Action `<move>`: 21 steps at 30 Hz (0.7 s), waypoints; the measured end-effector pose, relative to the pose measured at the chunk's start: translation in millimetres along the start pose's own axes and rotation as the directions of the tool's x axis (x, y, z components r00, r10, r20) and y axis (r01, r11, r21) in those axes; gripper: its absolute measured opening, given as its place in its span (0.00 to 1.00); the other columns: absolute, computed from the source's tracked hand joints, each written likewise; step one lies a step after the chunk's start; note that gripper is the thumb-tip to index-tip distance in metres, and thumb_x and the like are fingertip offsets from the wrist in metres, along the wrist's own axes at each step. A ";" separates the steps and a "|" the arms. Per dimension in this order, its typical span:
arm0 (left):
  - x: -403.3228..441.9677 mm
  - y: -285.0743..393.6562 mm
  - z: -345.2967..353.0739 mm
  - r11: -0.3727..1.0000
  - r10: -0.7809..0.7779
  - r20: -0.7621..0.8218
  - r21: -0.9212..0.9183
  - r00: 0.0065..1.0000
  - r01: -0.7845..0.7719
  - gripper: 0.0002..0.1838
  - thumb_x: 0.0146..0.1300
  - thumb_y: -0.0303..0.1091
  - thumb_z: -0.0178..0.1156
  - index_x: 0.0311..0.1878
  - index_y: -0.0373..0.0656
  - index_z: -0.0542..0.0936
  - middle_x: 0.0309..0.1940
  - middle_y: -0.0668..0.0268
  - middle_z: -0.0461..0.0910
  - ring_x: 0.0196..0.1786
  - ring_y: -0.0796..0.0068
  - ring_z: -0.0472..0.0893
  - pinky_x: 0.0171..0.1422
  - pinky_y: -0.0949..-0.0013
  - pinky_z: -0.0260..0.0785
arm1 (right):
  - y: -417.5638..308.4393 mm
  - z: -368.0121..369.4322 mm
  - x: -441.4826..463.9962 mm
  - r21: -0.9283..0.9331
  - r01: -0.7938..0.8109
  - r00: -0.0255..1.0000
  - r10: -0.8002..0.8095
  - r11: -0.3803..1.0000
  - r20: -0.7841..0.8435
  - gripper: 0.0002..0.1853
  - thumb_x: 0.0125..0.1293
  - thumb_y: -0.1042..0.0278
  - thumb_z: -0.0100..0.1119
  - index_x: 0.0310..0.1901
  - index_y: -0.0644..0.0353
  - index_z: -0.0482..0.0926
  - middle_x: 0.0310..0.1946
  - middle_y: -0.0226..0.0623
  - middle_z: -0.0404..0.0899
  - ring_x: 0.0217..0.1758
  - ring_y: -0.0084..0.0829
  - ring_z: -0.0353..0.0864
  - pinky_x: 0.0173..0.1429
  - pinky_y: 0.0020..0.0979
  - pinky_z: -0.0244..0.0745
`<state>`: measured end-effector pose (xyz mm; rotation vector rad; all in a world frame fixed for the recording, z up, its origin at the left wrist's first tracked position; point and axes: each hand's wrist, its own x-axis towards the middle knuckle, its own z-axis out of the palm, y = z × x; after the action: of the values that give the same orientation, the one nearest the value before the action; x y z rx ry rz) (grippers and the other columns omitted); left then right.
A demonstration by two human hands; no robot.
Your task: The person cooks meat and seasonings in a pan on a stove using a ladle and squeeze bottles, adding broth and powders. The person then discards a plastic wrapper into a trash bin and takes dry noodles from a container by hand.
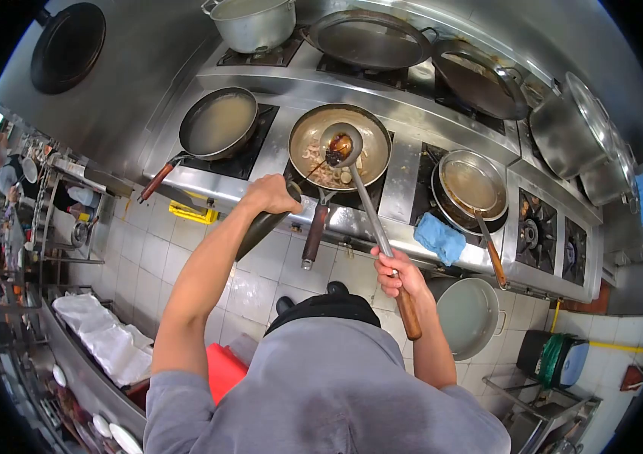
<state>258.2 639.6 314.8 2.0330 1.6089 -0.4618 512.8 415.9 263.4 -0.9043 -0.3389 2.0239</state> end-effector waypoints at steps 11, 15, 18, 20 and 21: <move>-16.0 -0.2 14.2 0.994 -0.070 -0.026 -0.089 0.997 0.067 0.32 0.35 0.51 0.68 0.41 0.34 0.83 0.45 0.51 0.82 0.49 0.56 0.82 0.53 0.62 0.74 | -16.8 -16.0 0.4 0.031 -0.043 0.998 0.041 0.999 0.050 0.10 0.72 0.63 0.47 0.51 0.55 0.70 0.20 0.20 0.58 0.11 0.10 0.53 0.11 0.18 0.51; -18.6 -0.2 16.4 0.992 -0.080 -0.048 -0.101 0.996 0.075 0.32 0.35 0.51 0.68 0.41 0.33 0.83 0.45 0.50 0.82 0.48 0.55 0.82 0.54 0.62 0.74 | -20.0 -22.0 1.5 0.077 -0.044 0.995 0.037 0.996 0.096 0.10 0.73 0.64 0.46 0.51 0.56 0.70 0.20 0.21 0.59 0.11 0.10 0.54 0.11 0.17 0.52; -26.1 4.6 13.4 0.992 -0.102 -0.060 -0.087 0.993 0.096 0.33 0.35 0.50 0.68 0.41 0.32 0.83 0.44 0.49 0.82 0.48 0.55 0.82 0.54 0.62 0.74 | -23.2 -22.0 0.3 0.098 -0.048 0.992 0.036 0.994 0.121 0.10 0.73 0.65 0.45 0.51 0.57 0.70 0.20 0.21 0.59 0.11 0.10 0.54 0.11 0.17 0.53; -26.0 4.1 14.4 0.991 -0.096 -0.059 -0.097 0.994 0.090 0.33 0.35 0.50 0.68 0.41 0.32 0.83 0.44 0.49 0.82 0.48 0.55 0.82 0.54 0.62 0.74 | -24.8 -22.2 -0.7 0.112 -0.048 0.991 0.033 0.993 0.129 0.10 0.73 0.66 0.44 0.51 0.57 0.70 0.20 0.21 0.59 0.11 0.10 0.54 0.11 0.17 0.53; -26.2 3.9 14.9 0.991 -0.088 -0.055 -0.106 0.995 0.082 0.32 0.35 0.50 0.68 0.41 0.32 0.83 0.45 0.49 0.82 0.48 0.55 0.82 0.54 0.62 0.74 | -25.3 -22.5 -1.3 0.129 -0.057 0.990 0.039 0.990 0.133 0.10 0.74 0.66 0.44 0.52 0.57 0.70 0.20 0.21 0.59 0.11 0.10 0.54 0.11 0.17 0.54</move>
<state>256.2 609.4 317.8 1.9236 1.7236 -0.3433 544.6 427.6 261.9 -0.7060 -0.2525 2.1284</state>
